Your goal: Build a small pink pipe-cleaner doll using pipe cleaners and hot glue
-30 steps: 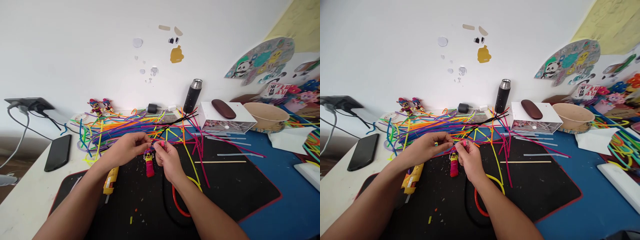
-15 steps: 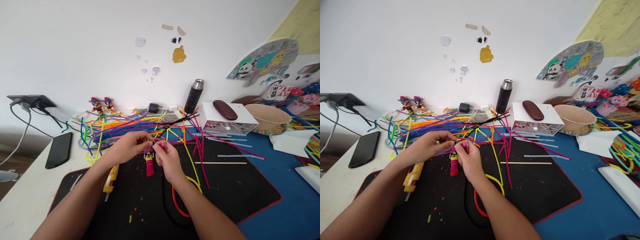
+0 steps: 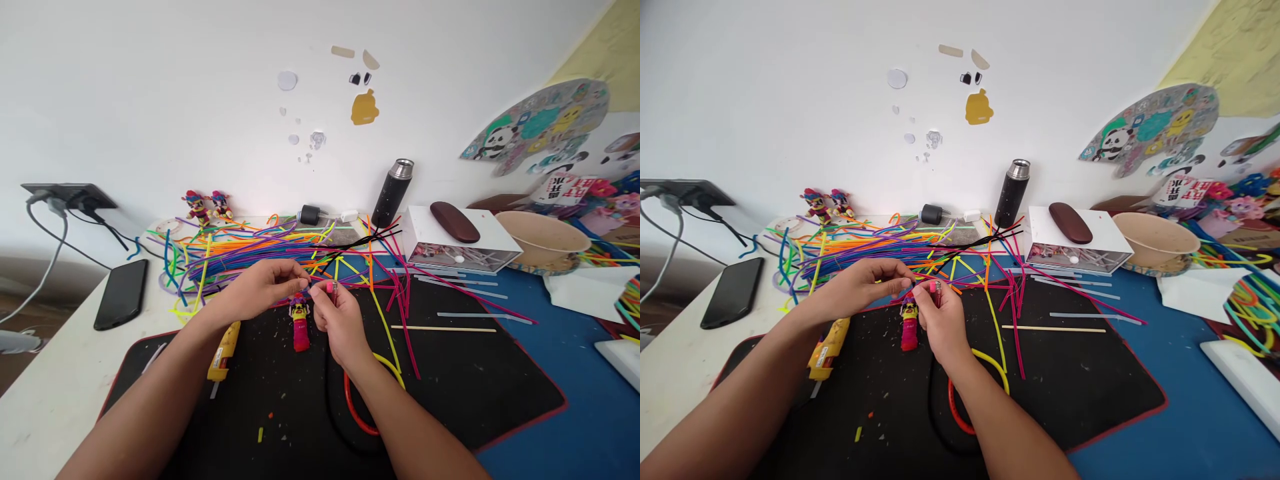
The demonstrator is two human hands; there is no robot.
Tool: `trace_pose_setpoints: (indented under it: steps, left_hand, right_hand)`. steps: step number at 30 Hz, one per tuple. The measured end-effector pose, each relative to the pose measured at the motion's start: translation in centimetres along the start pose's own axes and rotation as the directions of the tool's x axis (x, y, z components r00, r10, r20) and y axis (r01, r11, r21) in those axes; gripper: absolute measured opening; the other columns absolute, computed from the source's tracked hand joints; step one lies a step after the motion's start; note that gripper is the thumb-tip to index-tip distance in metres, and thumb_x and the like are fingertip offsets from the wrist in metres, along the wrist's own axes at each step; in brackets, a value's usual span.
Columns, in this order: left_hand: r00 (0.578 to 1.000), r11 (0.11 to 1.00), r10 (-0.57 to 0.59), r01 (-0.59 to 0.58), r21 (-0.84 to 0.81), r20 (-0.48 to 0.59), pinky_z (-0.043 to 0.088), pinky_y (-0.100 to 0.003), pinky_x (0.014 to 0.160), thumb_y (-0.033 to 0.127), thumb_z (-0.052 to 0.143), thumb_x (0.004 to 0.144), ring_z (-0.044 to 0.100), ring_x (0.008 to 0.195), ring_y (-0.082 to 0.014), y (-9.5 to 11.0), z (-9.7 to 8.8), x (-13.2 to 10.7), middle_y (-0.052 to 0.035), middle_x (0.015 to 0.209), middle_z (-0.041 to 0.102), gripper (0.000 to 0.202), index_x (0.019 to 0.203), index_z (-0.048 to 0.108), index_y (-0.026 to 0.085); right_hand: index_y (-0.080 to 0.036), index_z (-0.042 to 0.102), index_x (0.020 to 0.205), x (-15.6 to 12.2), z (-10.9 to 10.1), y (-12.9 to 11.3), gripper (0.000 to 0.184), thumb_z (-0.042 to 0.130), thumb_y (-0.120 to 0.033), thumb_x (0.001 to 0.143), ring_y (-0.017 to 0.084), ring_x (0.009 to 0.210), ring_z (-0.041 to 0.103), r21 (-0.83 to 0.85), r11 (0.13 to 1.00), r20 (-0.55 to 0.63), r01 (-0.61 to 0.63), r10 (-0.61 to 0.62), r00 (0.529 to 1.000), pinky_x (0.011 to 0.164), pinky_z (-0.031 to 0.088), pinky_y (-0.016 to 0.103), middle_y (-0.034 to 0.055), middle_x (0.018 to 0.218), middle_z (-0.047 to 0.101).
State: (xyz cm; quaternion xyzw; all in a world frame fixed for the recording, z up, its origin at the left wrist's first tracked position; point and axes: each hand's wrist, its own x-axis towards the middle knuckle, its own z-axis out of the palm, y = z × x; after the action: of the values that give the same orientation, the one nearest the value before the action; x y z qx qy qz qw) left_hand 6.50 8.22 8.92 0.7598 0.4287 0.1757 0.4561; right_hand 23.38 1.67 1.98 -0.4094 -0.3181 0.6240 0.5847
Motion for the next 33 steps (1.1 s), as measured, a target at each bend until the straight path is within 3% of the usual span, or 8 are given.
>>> trace_pose_setpoints:
  steps: [10, 26, 30, 33]
  left_hand:
    - [1.000, 0.998, -0.010, 0.011, -0.061, 0.017, 0.038, -0.024, 0.058, 0.056, 0.064, 0.095, 0.048, 0.063, -0.0135, -0.4, 0.2, 0.1, 0.0033, 0.070, 0.057, 0.038, 0.090, 0.068, 0.018]
    - [0.999, 0.997, -0.010, 0.013, -0.082, 0.037, 0.040, -0.024, 0.059, 0.054, 0.064, 0.093, 0.049, 0.064, -0.0133, 0.3, 0.2, 0.1, 0.0025, 0.073, 0.058, 0.037, 0.086, 0.065, 0.018]
    - [1.000, 0.998, -0.013, 0.012, -0.068, -0.022, 0.039, -0.025, 0.060, 0.053, 0.063, 0.094, 0.048, 0.065, -0.0139, 0.2, -0.4, -0.5, 0.0027, 0.073, 0.057, 0.035, 0.088, 0.065, 0.019]
    - [0.996, 0.999, -0.039, 0.042, 0.031, -0.085, 0.039, -0.026, 0.062, 0.051, 0.062, 0.095, 0.050, 0.066, -0.0149, 0.0, -0.7, -2.1, 0.0022, 0.072, 0.059, 0.033, 0.084, 0.066, 0.020]
  right_hand:
    - [-0.021, 0.060, 0.083, -0.1, 0.1, 0.0, 0.041, 0.084, -0.054, 0.081, 0.006, 0.044, 0.025, -0.025, 1.000, 0.002, 0.002, -0.002, 1.000, 0.043, 0.018, 0.023, -0.0120, 0.055, 0.034]
    - [-0.020, 0.062, 0.083, -0.2, 0.1, 0.2, 0.038, 0.084, -0.052, 0.082, 0.006, 0.045, 0.025, -0.047, 0.999, 0.021, -0.015, 0.016, 1.000, 0.043, 0.019, 0.023, -0.0111, 0.056, 0.037]
    - [-0.021, 0.062, 0.084, -0.2, -0.1, 0.1, 0.040, 0.083, -0.054, 0.082, 0.006, 0.044, 0.025, -0.032, 0.999, 0.028, -0.011, 0.012, 1.000, 0.043, 0.019, 0.022, -0.0120, 0.055, 0.033]
    - [-0.021, 0.060, 0.083, 0.0, -0.2, 0.0, 0.040, 0.084, -0.054, 0.082, 0.006, 0.044, 0.023, -0.021, 1.000, 0.009, -0.007, 0.008, 1.000, 0.042, 0.018, 0.022, -0.0129, 0.053, 0.031]
